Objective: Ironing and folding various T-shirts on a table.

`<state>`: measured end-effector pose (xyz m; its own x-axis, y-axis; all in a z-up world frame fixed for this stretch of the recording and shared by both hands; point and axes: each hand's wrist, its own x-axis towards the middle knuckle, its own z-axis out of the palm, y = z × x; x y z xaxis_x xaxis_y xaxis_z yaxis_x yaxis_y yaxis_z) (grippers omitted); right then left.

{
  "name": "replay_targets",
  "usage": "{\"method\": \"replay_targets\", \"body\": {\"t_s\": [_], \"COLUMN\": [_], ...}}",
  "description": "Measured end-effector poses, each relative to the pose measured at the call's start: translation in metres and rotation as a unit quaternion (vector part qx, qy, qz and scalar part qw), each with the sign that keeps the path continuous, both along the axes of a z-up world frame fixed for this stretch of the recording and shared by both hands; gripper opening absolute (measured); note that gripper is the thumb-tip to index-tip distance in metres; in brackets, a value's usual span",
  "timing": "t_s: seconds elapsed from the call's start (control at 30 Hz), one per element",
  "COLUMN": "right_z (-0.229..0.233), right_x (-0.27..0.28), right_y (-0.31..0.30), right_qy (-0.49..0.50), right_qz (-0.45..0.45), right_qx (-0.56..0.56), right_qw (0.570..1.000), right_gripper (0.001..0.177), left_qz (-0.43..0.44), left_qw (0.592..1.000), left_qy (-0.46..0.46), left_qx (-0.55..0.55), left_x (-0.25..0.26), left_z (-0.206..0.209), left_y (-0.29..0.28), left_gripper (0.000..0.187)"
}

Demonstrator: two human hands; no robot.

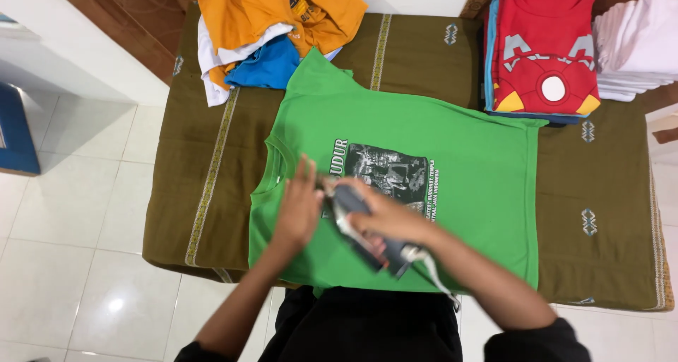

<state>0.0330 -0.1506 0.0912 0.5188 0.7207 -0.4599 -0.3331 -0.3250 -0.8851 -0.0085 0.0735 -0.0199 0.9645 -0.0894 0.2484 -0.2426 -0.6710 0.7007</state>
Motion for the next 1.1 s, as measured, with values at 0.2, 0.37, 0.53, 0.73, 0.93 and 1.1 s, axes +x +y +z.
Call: {"method": "replay_targets", "body": {"t_s": [0.2,0.37,0.53,0.73,0.93,1.1], "right_z": [0.021,-0.008,-0.013,-0.023,-0.028,-0.020], "right_x": [0.068,0.122,0.151,0.148,0.164,0.170], "right_y": [-0.018,-0.010,0.013,0.037,0.055,0.057], "right_qy": [-0.141,-0.323,-0.426,-0.451,-0.463,-0.430], "right_qz": [-0.016,0.006,0.003,0.164,0.035,0.060], "right_qx": [-0.141,-0.232,-0.214,-0.056,-0.177,-0.154], "right_qw": [0.980,0.918,0.879,0.875,0.868,0.887], "right_gripper": [0.071,0.064,0.063,0.067,0.062,0.065], "left_qz": [0.013,0.014,0.015,0.015,0.013,0.024], "left_qw": [0.976,0.976,0.974,0.978,0.976,0.986], "left_qy": [0.023,0.023,0.017,0.023,0.016,0.019], "left_qx": [0.218,0.215,0.224,0.208,0.217,0.162], "left_x": [-0.021,-0.021,-0.021,-0.022,-0.022,-0.023], "left_z": [-0.002,0.001,-0.003,0.002,-0.004,0.006], "left_y": [-0.028,-0.028,-0.027,-0.028,-0.027,-0.029], "left_gripper": [0.067,0.067,0.066,0.066,0.066,0.067]}}
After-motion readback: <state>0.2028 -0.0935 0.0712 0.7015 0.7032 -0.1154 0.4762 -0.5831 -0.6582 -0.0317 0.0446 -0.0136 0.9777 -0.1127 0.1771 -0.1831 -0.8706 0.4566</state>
